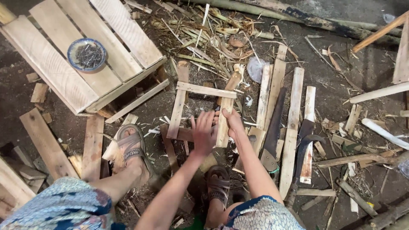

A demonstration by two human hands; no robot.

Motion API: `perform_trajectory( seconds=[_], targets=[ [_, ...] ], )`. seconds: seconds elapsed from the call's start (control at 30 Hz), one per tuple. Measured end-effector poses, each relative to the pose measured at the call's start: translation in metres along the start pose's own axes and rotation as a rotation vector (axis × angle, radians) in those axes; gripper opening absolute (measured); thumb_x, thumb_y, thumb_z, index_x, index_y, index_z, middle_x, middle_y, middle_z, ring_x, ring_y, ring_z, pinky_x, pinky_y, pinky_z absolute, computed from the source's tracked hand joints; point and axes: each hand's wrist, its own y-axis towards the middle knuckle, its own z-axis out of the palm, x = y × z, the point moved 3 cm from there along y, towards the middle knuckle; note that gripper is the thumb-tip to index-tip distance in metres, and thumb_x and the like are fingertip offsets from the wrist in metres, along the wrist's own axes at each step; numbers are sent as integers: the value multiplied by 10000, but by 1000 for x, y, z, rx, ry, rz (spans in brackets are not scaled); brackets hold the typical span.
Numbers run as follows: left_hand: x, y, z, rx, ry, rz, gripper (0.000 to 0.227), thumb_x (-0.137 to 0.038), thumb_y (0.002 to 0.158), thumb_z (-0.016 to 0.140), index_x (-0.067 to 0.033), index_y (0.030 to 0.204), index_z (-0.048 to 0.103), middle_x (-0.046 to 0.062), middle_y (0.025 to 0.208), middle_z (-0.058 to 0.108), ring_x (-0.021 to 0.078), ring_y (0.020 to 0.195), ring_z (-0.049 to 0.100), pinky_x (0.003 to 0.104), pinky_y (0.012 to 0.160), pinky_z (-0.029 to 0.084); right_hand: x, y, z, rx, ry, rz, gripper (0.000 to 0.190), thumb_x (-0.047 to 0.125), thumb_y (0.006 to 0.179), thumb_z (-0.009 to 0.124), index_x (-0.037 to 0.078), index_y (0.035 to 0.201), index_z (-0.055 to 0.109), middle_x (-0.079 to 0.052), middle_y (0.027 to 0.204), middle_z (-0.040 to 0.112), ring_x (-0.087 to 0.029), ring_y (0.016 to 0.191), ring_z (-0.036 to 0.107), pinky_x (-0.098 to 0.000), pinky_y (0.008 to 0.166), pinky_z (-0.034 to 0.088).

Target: Assembling a small wooden frame by hammering nails into wooden slats

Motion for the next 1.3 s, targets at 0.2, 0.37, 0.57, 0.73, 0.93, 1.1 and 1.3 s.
perform_trajectory(
  seconds=[0.2,0.37,0.57,0.73,0.93,1.1,1.3],
  targets=[
    [-26,107,-1,233,-175,-86,947,-362,763,734,-25,1463,192,283,1338,452,431,1325,339,648,1084,99,-6,10,-8,-26,12,-1,351,171,886,613,108,1209,492,-153,964,672,-281,730,692,-414,611,594],
    [10,157,83,460,-370,-321,926,-579,663,767,-229,1412,347,99,1366,476,321,1287,427,540,1102,193,-7,13,-8,30,107,39,297,168,915,568,116,1184,452,-188,889,674,-339,665,695,-458,542,589],
    [16,165,82,434,-523,-278,566,-371,697,792,-184,1197,603,98,1074,674,318,1039,618,443,905,501,-5,7,-4,52,122,32,262,159,931,537,92,1157,424,-194,855,689,-282,615,697,-418,524,594],
    [21,161,90,428,-559,-247,503,-352,684,806,-205,1131,629,95,1009,685,313,976,643,448,851,524,-4,0,-3,56,140,32,265,171,926,547,101,1149,423,-189,847,688,-271,607,692,-418,523,595],
    [-3,158,44,573,-523,-241,749,-451,701,785,-115,1306,499,168,1202,606,354,1127,573,502,976,433,1,-3,-2,86,157,50,271,168,922,556,99,1150,426,-202,857,686,-297,614,687,-435,545,600],
    [47,140,72,679,-36,70,673,-305,744,769,-65,1306,486,204,1128,608,390,1129,542,500,1073,265,7,-9,3,71,130,29,239,164,921,546,99,1128,443,-176,831,685,-272,613,685,-415,538,597],
    [63,143,79,529,13,266,453,-235,756,726,-183,1192,618,124,889,618,343,898,577,429,947,375,2,-7,-1,55,155,7,235,144,916,553,95,1129,465,-168,803,676,-284,597,681,-424,519,586]
  ],
)
